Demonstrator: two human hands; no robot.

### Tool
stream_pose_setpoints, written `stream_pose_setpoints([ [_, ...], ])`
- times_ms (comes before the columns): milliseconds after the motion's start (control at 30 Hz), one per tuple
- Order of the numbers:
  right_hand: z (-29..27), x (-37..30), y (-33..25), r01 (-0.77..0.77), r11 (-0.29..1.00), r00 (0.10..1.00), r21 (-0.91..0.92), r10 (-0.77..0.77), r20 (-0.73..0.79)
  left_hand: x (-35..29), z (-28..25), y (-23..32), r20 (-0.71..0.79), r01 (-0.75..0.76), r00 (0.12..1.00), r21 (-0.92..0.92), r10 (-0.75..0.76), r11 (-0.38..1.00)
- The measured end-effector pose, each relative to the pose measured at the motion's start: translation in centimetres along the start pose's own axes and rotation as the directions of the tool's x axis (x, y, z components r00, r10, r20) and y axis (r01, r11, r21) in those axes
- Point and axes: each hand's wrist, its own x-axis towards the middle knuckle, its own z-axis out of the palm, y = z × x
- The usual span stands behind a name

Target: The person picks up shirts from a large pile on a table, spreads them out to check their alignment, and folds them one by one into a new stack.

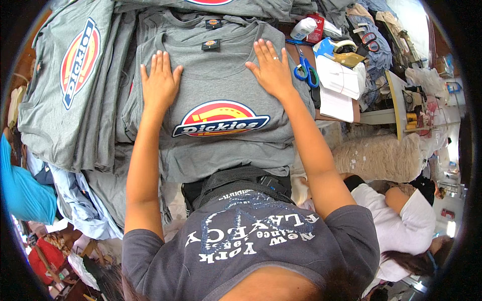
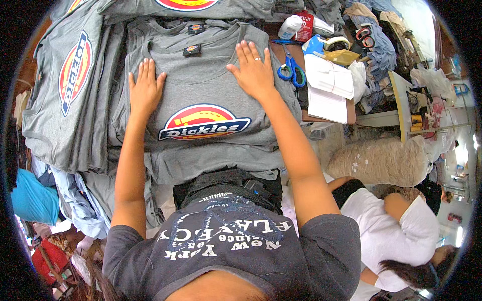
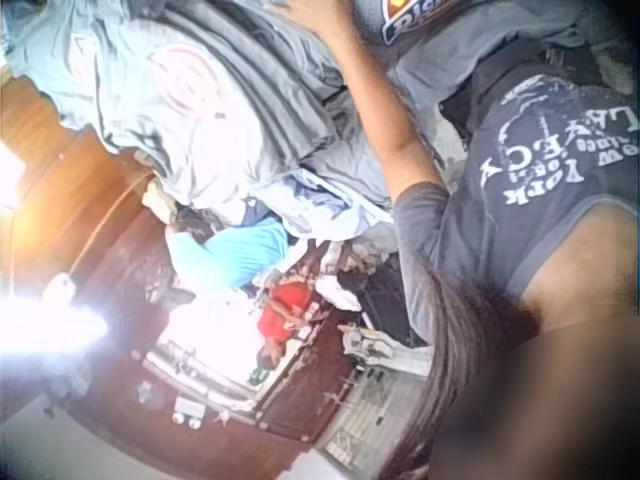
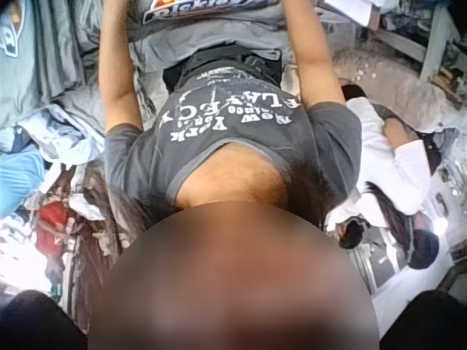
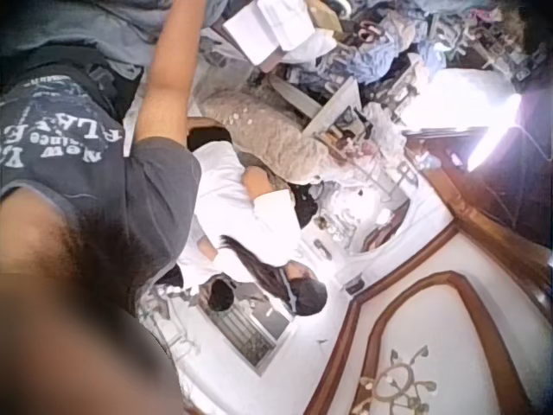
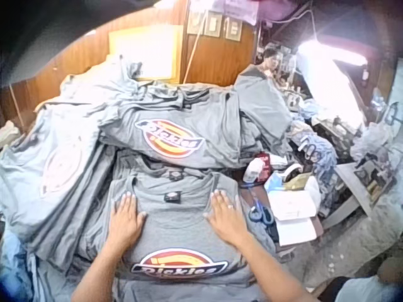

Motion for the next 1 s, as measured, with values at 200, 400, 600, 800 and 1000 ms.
stream_pose_setpoints([
  [200, 1.2, 3.0, 1.6, -0.035, 0.994, 0.999, 0.099, 0.033, 0.024, 3.7, 0.8, -1.8, 0.047, 0.035, 0.998, 0.058, -0.038, 0.998],
  [400, -1.2, 1.7, 1.9, 0.053, 0.974, 0.989, 0.222, -0.020, -0.146, 2.5, -1.2, -3.0, -0.282, -0.041, 0.958, -0.296, -0.047, 0.954],
  [600, -8.8, -9.8, 3.7, -0.295, 0.588, 0.931, 0.753, 0.354, 0.089, -10.1, -5.1, -5.4, -0.340, 0.140, 0.870, -0.526, -0.358, 0.839],
  [800, -8.9, -17.6, 4.4, -0.582, 0.294, 0.785, 0.758, 0.446, 0.430, -18.2, -2.9, -5.6, 0.170, 0.407, 0.893, -0.700, -0.417, 0.586],
  [1000, -8.4, -18.4, 2.6, -0.641, 0.367, 0.765, 0.674, 0.379, 0.521, -16.8, -3.7, -5.8, 0.246, 0.438, 0.889, -0.702, -0.386, 0.561],
])
